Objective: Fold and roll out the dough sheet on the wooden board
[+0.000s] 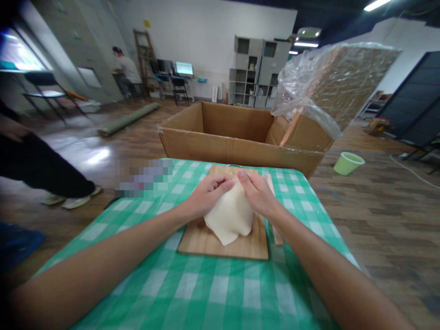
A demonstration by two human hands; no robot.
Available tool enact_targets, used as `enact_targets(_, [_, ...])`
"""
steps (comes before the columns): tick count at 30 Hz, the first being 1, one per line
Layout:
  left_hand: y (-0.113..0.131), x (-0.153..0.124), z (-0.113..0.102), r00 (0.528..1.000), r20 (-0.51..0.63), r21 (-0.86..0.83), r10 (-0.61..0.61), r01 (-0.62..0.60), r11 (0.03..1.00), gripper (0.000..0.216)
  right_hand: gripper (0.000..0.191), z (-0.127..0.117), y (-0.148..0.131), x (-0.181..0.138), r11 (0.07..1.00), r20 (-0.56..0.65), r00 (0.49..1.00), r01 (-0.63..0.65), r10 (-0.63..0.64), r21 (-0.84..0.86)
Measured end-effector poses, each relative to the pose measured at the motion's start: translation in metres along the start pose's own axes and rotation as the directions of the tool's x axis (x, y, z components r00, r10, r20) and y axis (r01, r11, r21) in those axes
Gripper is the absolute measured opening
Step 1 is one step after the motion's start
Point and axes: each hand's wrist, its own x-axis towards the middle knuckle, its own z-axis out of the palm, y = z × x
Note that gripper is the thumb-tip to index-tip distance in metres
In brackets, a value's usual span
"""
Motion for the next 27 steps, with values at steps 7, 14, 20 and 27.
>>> enact_targets(7, [0.003, -0.003, 0.000, 0.997, 0.014, -0.082, -0.077, 0.078, 0.994, 0.039, 0.048, -0.006, -0.001, 0.001, 0.998, 0.015, 0.998, 0.055, -0.055, -0.031])
enact_targets(14, [0.002, -0.003, -0.004, 0.997, -0.068, 0.034, -0.035, 0.038, 0.999, 0.032, 0.044, -0.010, -0.001, 0.001, 0.996, 0.048, 0.998, -0.042, 0.038, 0.078])
enact_targets(20, [0.001, -0.004, -0.002, 0.996, -0.086, 0.020, -0.011, 0.013, 1.000, 0.030, 0.042, -0.012, -0.003, 0.002, 0.981, 0.052, 0.992, 0.125, -0.118, -0.151])
enact_targets(27, [-0.001, 0.000, 0.000, 0.980, -0.175, -0.016, 0.095, -0.099, 0.995, 0.026, 0.038, -0.009, -0.006, 0.000, 0.917, 0.010, 0.967, 0.246, -0.256, -0.313])
